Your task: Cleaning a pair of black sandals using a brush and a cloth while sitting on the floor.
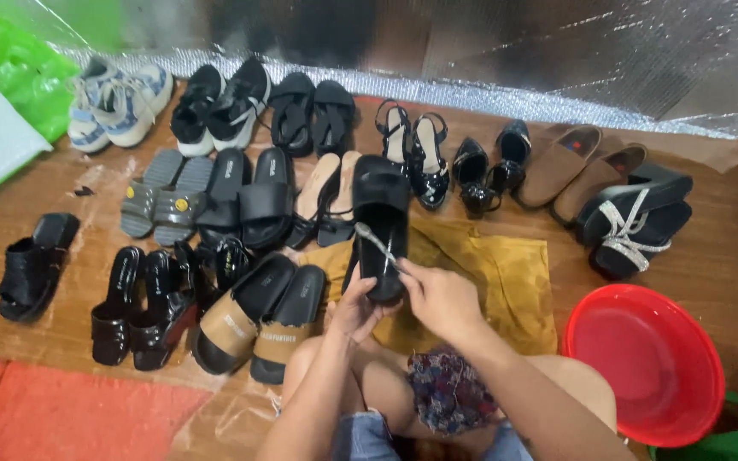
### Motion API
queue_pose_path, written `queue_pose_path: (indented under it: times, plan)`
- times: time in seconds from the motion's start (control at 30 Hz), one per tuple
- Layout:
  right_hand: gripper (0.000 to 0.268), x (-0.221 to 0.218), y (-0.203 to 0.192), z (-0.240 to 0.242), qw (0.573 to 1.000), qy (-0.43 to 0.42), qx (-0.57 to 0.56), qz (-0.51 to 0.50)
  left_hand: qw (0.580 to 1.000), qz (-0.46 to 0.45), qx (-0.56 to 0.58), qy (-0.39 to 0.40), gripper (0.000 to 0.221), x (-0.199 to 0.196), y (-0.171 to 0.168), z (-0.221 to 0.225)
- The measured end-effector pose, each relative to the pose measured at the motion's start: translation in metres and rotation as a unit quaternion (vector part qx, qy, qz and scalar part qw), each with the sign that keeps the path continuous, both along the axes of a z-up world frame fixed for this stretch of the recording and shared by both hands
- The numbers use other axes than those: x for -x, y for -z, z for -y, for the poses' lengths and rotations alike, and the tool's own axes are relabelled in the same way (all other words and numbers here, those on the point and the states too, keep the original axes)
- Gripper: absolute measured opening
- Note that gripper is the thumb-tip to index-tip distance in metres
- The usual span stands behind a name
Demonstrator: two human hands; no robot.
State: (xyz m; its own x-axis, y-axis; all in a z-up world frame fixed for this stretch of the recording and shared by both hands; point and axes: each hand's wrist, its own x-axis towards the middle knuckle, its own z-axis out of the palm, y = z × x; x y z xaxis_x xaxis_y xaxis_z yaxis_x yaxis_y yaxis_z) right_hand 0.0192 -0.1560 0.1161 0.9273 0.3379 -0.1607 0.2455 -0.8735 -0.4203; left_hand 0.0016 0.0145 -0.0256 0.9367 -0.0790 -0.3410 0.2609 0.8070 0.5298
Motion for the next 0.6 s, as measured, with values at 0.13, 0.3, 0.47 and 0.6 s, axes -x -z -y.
queue_pose_path:
  times: [0.13, 0.3, 0.47, 0.6]
  plan:
    - [0.043, -0.002, 0.025, 0.005, 0.999, 0.035, -0.025, -0.006, 1.000, 0.002, 0.020, -0.020, 0.079, 0.004, -0.028, -0.001]
    - [0.047, 0.030, 0.000, 0.014, 0.992, 0.073, -0.104, -0.004, 0.999, 0.021, 0.031, -0.019, 0.081, 0.010, -0.046, 0.009]
    - [0.046, -0.002, -0.006, 0.020, 0.986, 0.082, -0.131, 0.060, 0.999, 0.022, -0.035, 0.029, 0.092, 0.003, 0.012, 0.021]
    - [0.048, 0.009, 0.002, 0.014, 0.996, 0.060, -0.065, 0.016, 1.000, -0.018, -0.018, 0.014, 0.089, 0.003, -0.007, 0.015]
